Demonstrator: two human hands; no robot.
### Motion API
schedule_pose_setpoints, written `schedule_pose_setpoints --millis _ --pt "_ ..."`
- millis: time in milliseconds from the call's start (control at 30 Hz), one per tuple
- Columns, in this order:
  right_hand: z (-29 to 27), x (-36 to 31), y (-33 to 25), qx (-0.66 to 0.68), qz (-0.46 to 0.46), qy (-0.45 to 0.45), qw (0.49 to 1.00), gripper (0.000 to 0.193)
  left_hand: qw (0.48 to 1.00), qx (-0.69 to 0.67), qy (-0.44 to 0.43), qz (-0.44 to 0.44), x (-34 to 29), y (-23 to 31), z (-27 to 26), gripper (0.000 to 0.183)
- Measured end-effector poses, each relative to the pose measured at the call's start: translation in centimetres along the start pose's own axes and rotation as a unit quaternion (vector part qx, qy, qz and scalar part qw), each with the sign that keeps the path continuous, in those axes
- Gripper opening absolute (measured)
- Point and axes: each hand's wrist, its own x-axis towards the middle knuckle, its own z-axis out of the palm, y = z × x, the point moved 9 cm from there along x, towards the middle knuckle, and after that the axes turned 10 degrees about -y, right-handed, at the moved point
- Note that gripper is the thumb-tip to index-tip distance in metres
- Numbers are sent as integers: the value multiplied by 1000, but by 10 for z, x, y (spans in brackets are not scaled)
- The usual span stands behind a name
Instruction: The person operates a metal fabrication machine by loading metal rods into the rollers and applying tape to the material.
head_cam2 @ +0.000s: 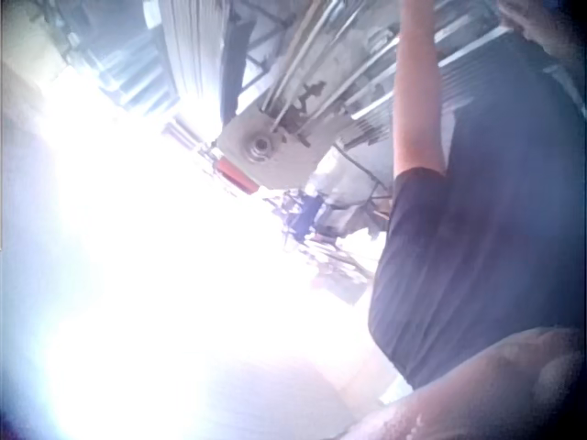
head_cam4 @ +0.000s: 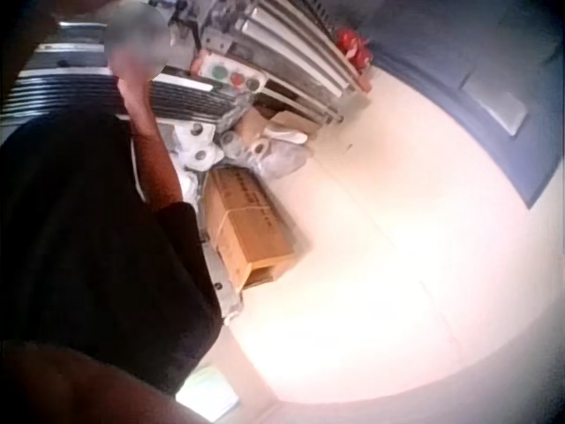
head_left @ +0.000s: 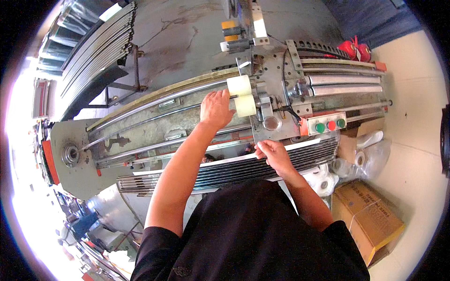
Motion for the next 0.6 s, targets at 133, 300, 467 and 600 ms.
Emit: schedule_pose_setpoints --millis 133,300,467,600 --pt "-37 -15 33 -385 -26 54 921 23 999 1 -30 -9 1 -1 3 58" --pt "-81 -4 -22 -401 -133 172 890 24 1000 2 -27 0 0 0 4 57" --pt "-101 37 -31 -555 -199 120 799 55 998 1 -57 10 5 4 5 60" --pt "-100 46 -22 -583 -252 114 764 50 991 -108 -79 -15 4 -10 -1 68"
